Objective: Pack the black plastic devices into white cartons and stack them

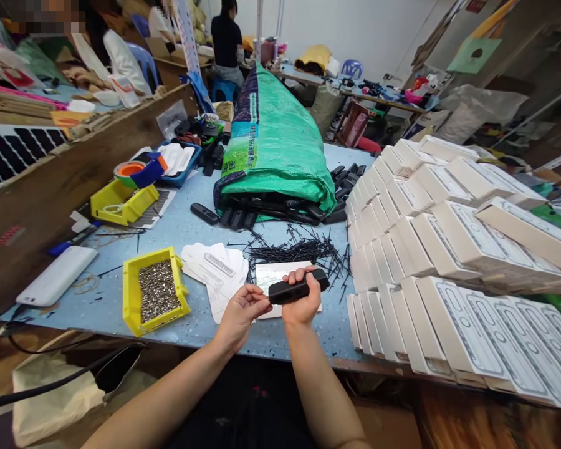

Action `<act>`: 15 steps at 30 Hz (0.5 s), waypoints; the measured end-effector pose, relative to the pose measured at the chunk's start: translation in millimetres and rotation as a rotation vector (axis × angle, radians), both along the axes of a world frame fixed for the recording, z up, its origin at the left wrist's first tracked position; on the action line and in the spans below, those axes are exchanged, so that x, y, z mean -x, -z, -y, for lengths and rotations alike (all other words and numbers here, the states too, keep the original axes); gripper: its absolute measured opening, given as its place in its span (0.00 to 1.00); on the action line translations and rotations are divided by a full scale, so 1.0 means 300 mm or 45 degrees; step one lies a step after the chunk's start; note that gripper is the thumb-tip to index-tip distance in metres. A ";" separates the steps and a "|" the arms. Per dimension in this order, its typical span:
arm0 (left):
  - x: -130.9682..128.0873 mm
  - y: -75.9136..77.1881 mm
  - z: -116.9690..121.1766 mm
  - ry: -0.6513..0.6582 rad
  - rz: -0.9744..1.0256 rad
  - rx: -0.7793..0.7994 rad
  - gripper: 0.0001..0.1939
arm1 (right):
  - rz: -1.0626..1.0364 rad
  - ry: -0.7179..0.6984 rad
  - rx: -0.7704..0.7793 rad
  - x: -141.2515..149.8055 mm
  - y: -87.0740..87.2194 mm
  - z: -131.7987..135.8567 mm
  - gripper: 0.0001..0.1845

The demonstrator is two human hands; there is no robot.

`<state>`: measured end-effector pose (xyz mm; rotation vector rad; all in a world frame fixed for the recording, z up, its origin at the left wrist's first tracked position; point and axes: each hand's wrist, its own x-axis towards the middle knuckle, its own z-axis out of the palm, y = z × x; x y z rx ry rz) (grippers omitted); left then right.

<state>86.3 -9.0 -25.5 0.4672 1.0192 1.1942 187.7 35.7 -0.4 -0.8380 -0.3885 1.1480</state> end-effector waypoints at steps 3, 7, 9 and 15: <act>0.003 0.047 0.021 -0.040 -0.247 -0.136 0.16 | 0.022 -0.002 0.032 0.009 0.022 0.011 0.12; 0.149 0.083 -0.023 0.358 -1.006 -0.492 0.21 | 0.287 -0.078 -0.097 -0.066 0.081 0.035 0.11; 0.269 0.078 -0.094 0.617 -1.572 -0.633 0.31 | 0.606 -0.109 -0.217 -0.134 0.127 0.031 0.12; 0.477 0.019 -0.327 1.226 -2.260 -0.584 0.34 | 0.871 -0.339 0.056 -0.235 0.248 -0.067 0.16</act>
